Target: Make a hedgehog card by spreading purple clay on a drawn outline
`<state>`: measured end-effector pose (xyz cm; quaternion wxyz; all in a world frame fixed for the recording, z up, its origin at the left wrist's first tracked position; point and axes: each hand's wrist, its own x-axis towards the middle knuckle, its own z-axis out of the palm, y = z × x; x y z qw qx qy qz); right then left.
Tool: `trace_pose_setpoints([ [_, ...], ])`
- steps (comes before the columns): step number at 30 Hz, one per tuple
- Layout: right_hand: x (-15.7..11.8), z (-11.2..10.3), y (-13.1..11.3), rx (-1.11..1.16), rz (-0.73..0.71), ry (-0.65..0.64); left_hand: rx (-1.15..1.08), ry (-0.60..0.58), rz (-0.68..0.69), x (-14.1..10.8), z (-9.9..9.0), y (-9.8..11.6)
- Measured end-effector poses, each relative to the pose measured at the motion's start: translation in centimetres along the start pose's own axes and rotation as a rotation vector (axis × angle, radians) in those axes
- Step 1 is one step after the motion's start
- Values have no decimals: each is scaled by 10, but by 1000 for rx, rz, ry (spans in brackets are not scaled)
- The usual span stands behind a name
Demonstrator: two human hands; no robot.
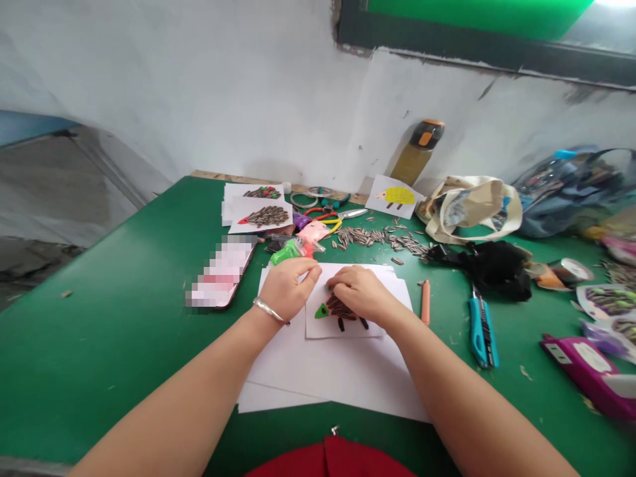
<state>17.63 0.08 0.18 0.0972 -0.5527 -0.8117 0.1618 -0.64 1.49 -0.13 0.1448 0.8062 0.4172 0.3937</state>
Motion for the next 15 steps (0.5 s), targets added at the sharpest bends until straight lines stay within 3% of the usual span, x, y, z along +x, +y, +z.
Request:
trace_pose_setpoints([
  [6, -2, 2, 5, 70, 17, 6, 13, -27, -14, -1, 1, -1],
  [15, -7, 3, 6, 2, -2, 0, 40, -47, -16, 0, 1, -3],
])
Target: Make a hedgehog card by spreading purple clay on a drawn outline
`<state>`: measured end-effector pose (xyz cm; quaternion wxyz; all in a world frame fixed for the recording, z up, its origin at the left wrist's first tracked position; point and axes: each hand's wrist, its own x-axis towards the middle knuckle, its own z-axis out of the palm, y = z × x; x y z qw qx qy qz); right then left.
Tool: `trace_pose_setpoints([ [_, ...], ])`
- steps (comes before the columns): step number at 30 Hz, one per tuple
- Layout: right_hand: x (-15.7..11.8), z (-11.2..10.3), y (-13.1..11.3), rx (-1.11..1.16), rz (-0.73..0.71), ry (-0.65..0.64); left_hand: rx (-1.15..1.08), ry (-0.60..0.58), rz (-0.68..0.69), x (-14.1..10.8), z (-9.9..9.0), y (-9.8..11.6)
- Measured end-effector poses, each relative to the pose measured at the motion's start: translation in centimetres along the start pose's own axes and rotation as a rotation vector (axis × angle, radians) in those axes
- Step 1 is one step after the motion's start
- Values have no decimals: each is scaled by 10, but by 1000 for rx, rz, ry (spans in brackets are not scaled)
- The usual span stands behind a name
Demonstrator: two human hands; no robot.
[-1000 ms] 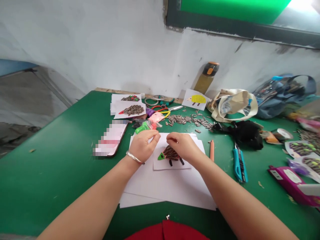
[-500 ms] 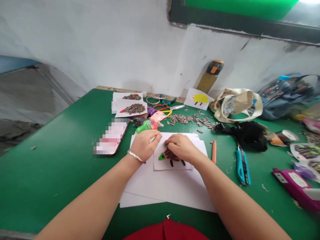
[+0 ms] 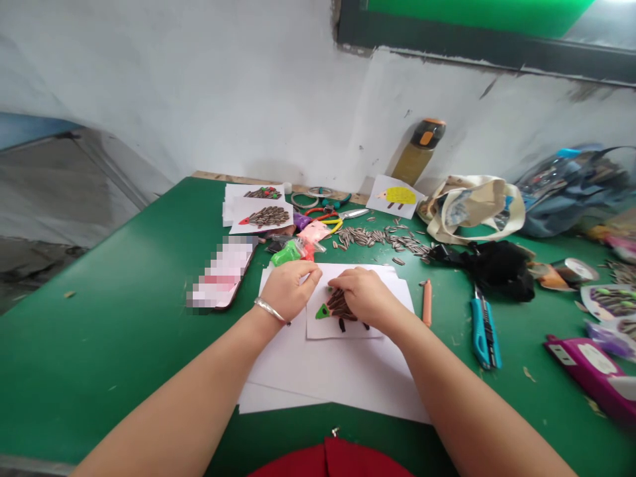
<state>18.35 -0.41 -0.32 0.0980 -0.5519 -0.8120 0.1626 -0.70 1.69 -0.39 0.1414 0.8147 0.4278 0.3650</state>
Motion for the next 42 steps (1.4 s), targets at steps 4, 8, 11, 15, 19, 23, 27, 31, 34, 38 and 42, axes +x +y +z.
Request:
trace_pose_setpoints([
  [4, -4, -2, 2, 6, -12, 32, 8, 2, -2, -1, 1, -1],
  [8, -5, 3, 0, -87, -32, -9, 26, -17, -5, -1, 1, -3],
  [11, -5, 1, 2, -52, -38, 38, 28, -23, -15, 0, 1, -3],
  [15, -11, -7, 12, 92, -58, 158, 45, -64, -24, 1, 2, -3],
  [19, -19, -14, 19, 181, -14, 188, 86, -121, -38, 1, 5, -6],
  [23, -32, -19, 24, 147, 239, 258, 171, -147, -11, -1, 10, -14],
  [27, -45, -15, 33, 65, 424, 206, 228, -224, 67, -3, 14, -17],
  [31, -49, -3, 37, 26, 371, 204, 284, -272, 72, -3, 16, -16],
  [34, -45, 2, 34, 20, 323, 233, 286, -281, 54, -3, 17, -16],
  [38, -43, 3, 33, 36, 311, 252, 289, -262, 13, -4, 20, -16],
  [42, -43, 3, 36, 58, 331, 250, 241, -230, -67, -3, 17, -13],
])
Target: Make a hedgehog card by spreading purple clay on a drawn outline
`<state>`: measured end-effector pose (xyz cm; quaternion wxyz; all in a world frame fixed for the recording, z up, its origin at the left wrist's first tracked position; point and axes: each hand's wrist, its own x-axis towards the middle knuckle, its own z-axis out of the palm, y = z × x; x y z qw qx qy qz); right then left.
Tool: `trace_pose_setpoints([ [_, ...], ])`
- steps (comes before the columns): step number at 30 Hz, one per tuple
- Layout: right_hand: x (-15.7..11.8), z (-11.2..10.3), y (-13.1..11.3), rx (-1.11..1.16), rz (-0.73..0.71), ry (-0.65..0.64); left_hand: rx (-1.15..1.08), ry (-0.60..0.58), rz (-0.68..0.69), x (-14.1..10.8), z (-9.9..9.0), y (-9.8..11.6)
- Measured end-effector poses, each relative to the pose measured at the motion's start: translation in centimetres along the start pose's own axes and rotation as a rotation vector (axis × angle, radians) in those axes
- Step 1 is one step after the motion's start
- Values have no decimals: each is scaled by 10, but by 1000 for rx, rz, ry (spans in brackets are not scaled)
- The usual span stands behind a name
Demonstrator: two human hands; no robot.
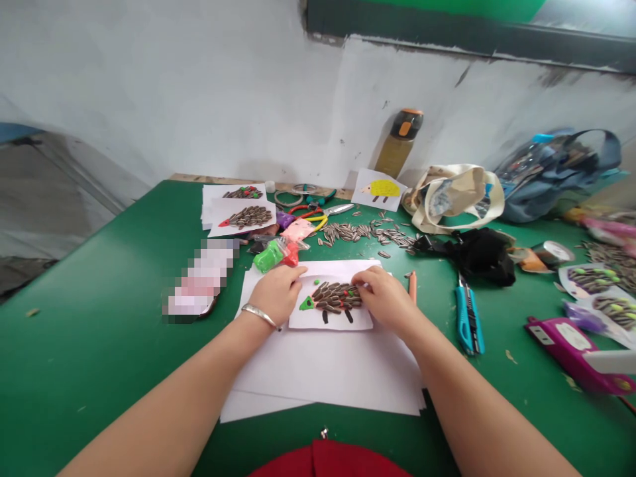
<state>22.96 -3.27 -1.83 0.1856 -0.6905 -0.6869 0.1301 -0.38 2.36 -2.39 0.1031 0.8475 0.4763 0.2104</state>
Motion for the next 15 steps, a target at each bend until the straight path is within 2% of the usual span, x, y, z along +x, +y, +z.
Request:
trace_pose_setpoints([
  [8, 3, 4, 6, 85, 40, 38, -276, -53, -359, 4, -21, 10],
  [11, 4, 5, 7, 120, 95, 63, -397, -47, -414, 5, -22, 10],
  [15, 6, 2, 6, 245, 179, 1, -607, -39, -469, 4, -19, 7],
])
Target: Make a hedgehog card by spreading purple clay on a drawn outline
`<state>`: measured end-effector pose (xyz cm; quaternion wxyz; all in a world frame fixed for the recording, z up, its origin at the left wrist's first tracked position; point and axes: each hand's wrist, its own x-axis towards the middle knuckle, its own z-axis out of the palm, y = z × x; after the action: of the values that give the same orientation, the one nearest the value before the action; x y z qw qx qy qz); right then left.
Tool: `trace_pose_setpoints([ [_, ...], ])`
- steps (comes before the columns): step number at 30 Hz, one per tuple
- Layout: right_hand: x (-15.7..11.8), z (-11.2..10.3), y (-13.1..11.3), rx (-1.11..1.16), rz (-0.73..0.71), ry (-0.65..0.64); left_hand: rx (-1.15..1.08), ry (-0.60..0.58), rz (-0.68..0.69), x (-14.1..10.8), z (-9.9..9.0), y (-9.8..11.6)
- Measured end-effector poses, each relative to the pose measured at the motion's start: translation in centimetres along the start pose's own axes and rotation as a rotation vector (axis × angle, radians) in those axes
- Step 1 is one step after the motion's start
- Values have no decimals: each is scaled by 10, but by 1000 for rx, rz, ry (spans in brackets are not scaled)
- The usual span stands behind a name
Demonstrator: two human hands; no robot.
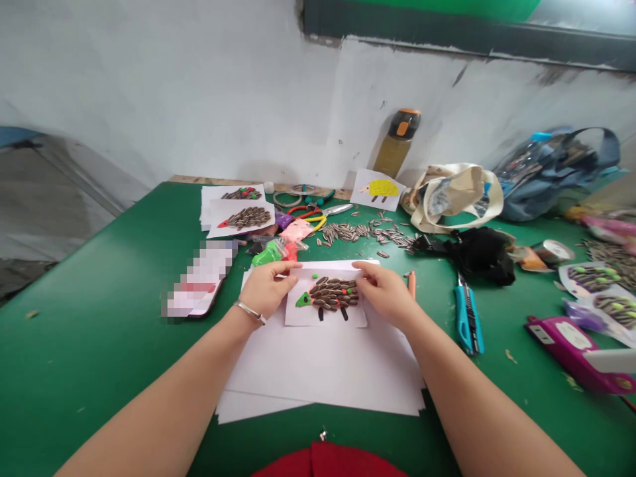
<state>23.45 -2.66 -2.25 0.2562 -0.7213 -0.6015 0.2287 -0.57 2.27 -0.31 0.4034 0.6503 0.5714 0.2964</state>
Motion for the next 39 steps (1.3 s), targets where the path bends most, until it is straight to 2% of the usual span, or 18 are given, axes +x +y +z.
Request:
trace_pose_setpoints([
  [6, -1, -8, -5, 164, 88, -46, -503, -73, -161, 0, 4, -5],
  [9, -1, -9, -6, 382, 155, -41, -683, -115, -291, 0, 6, -3],
  [12, 0, -10, -5, 715, 219, -68, -775, -172, -389, -1, 5, 1],
  [15, 3, -11, -3, 1016, 283, -137, -802, -260, -432, -1, 4, 4],
  [18, 5, -12, -3, 1173, 335, -173, -807, -333, -443, -2, 4, 5],
  [22, 7, -11, -3, 1165, 368, -133, -817, -347, -411, -1, 7, 4],
  [28, 7, -9, -1, 1037, 353, -59, -823, -247, -365, 1, 7, 0],
  [35, 4, -15, -12, 1156, 340, -209, -854, -173, -373, 2, 1, 7],
  [39, 8, -16, -25, 1129, 310, -181, -862, -127, -389, 1, -3, 11],
])
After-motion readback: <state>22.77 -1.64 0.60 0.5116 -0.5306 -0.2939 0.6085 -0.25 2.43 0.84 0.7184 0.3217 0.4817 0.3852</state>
